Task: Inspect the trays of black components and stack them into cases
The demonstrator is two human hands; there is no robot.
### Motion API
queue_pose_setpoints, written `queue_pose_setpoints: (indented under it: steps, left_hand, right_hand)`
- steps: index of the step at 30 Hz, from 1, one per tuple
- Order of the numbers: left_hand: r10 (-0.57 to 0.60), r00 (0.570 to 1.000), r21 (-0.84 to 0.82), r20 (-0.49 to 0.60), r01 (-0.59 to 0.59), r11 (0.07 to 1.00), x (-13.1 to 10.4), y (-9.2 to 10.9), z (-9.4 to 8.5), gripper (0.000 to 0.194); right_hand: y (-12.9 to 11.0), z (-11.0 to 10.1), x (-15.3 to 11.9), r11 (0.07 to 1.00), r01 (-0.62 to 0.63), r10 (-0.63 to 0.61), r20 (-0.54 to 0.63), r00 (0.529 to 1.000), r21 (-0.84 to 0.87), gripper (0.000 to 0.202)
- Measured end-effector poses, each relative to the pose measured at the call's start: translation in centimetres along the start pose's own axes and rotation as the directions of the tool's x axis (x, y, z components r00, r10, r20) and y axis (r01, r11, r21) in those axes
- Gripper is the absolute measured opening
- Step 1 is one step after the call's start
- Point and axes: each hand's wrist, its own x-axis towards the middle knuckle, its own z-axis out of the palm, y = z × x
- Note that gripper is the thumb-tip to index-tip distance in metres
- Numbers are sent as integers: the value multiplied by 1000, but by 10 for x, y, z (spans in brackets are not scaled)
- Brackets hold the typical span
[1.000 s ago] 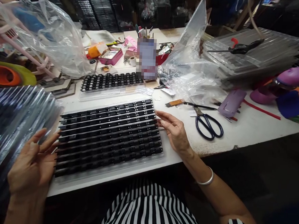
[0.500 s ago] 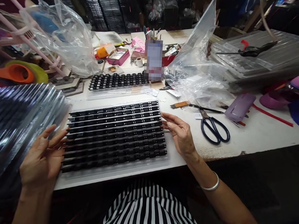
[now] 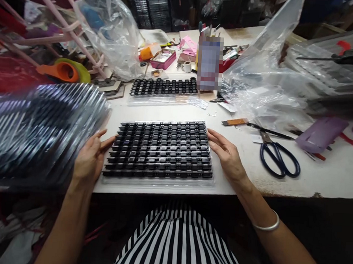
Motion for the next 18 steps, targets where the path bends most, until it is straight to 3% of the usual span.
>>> queue_pose_setpoints:
  steps: [5,11,16,18]
  left_hand:
    - [-53,998,85,22,51,995,-19,3,-13,49]
    - [-93,995,249,-25,97,964,-71,16,-38,45]
    - [-43,999,385,-26,49,922,-87,21,-31,46]
    - [-14,1000,449,-25,24,893,-90,30,-27,41]
  right_hand:
    - [-4,0,-18,965,-4,9,15,1000,-261,48]
    - [4,-6,-62,846,-39,-32,-124,992,-532,41]
    - [5,0,-58,727,15,-174,-163,971,-686,44]
    - [5,-2,-50,704,13,-178,-159,971,-710,47]
